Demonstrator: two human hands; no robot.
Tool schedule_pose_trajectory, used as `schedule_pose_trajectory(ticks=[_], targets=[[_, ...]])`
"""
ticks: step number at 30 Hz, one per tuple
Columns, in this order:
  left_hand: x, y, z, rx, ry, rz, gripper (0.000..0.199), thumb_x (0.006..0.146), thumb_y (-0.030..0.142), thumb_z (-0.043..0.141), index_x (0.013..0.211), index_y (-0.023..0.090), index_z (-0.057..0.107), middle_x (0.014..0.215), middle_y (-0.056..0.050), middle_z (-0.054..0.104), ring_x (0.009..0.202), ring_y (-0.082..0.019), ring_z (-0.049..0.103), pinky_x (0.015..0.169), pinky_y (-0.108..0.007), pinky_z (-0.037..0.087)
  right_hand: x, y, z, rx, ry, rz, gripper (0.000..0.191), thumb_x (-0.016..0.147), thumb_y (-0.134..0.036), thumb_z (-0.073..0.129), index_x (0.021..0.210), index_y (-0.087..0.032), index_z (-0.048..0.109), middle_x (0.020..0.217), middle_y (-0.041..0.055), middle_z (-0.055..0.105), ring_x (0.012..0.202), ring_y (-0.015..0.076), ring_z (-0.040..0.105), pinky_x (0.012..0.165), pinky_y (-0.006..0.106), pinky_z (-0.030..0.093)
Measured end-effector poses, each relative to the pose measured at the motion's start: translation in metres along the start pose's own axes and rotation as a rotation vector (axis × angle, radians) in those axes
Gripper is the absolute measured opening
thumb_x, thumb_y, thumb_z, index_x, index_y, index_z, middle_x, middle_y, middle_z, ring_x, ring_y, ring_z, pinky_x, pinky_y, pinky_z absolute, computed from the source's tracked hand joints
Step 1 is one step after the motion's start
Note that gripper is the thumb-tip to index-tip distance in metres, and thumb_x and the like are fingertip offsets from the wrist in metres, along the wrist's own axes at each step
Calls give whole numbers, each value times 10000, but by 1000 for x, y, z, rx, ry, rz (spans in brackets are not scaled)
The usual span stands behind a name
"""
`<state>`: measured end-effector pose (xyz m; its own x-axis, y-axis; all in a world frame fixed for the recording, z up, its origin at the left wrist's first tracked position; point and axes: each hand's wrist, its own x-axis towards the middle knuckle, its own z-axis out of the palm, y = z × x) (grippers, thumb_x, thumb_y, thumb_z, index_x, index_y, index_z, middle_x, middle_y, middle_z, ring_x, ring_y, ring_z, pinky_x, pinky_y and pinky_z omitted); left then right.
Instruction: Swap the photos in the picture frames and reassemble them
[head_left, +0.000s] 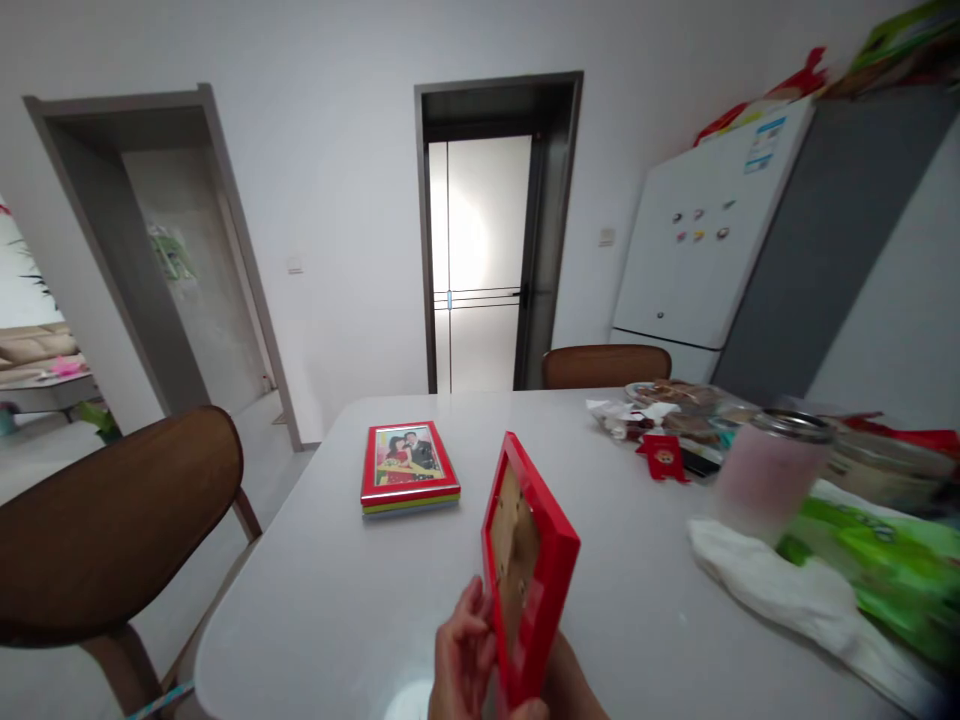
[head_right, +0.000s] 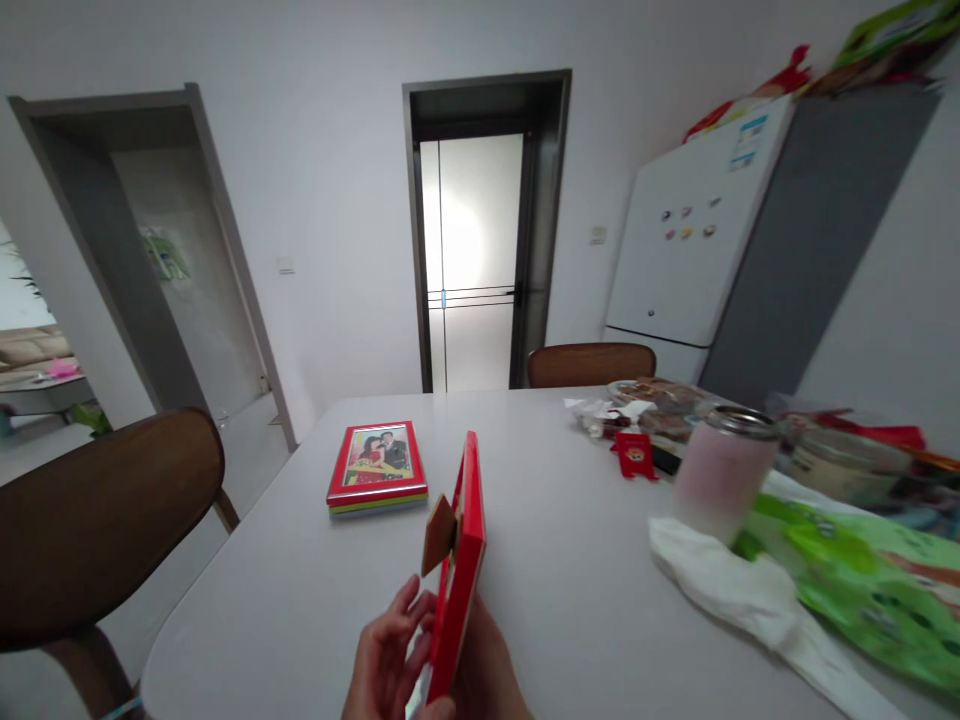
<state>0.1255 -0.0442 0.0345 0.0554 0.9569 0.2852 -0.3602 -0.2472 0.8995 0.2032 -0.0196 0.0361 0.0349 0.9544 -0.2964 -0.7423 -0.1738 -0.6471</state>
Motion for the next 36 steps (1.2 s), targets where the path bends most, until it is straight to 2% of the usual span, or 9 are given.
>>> schedule_pose_trajectory(ticks=[2, 4, 7, 12, 17, 20, 27, 30, 36], targets=[[9, 15, 9, -41, 30, -33, 609, 566, 316, 694, 1085, 244, 384, 1312, -124, 345, 1172, -270, 366, 873, -360, 403, 7, -11, -12, 1, 95, -103, 216, 580, -356, 657, 712, -212, 565, 536, -52, 588, 463, 96, 526, 472, 201, 436], [22, 30, 15, -81, -8, -41, 742, 554, 265, 701, 1183, 251, 308, 1307, -115, 358, 1173, -262, 364, 872, -344, 406, 16, -32, -33, -78, 132, -212, 353, 605, -333, 641, 929, -252, 527, 620, -64, 630, 529, 117, 572, 526, 219, 463], [42, 35, 24, -162, -96, -137, 697, 580, 219, 670, 1190, 201, 333, 1244, -126, 444, 1122, -254, 431, 857, -326, 418, 32, -75, -74, -343, 221, -294, 556, 654, -325, 572, 1171, -247, 382, 711, -37, 669, 650, 165, 624, 605, 267, 485], [50, -11, 38, -69, -177, -290, 427, 601, 87, 544, 1023, 137, 502, 1063, -102, 599, 980, -212, 553, 821, -284, 442, 55, -141, -128, -1281, 396, -400, 451, 734, -293, 405, 1155, -139, 457, 755, 35, 686, 675, 170, 631, 600, 250, 466], [46, -41, 38, 644, -303, -107, 526, 615, 15, 451, 1123, 149, 452, 1082, -80, 584, 975, -186, 533, 859, -303, 404, 59, -161, -138, -1549, 449, -462, 374, 691, -315, 457, 1005, -160, 589, 909, 75, 664, 824, 228, 598, 712, 299, 423], [48, -39, 35, 860, -311, -57, 506, 590, 2, 469, 1070, 158, 513, 1002, -78, 603, 936, -216, 518, 855, -336, 389, 58, -157, -136, -1668, 498, -478, 336, 688, -323, 459, 943, -179, 624, 909, 99, 660, 812, 253, 594, 704, 320, 411], [50, -31, 15, 866, -303, -53, 462, 573, 25, 515, 1006, 177, 562, 1004, -69, 607, 955, -219, 512, 869, -324, 374, 57, -148, -121, -1865, 466, -607, 284, 686, -254, 448, 866, -148, 640, 842, 137, 655, 794, 282, 580, 742, 381, 388], [63, -28, -14, 837, -196, -94, 483, 585, 75, 549, 1064, 134, 525, 1112, -111, 559, 1051, -236, 466, 935, -352, 312, 65, -129, -87, -1896, 367, -751, 342, 731, -263, 413, 977, -105, 589, 1009, 163, 590, 946, 277, 516, 850, 388, 335], [97, -22, -71, 668, 32, -207, 450, 627, 176, 590, 1058, 75, 512, 1107, -176, 552, 1002, -263, 517, 882, -376, 360, 109, -54, 19, -1943, -42, -900, 396, 729, -252, 478, 1115, -161, 492, 1131, 84, 532, 1036, 197, 449, 879, 307, 324]])
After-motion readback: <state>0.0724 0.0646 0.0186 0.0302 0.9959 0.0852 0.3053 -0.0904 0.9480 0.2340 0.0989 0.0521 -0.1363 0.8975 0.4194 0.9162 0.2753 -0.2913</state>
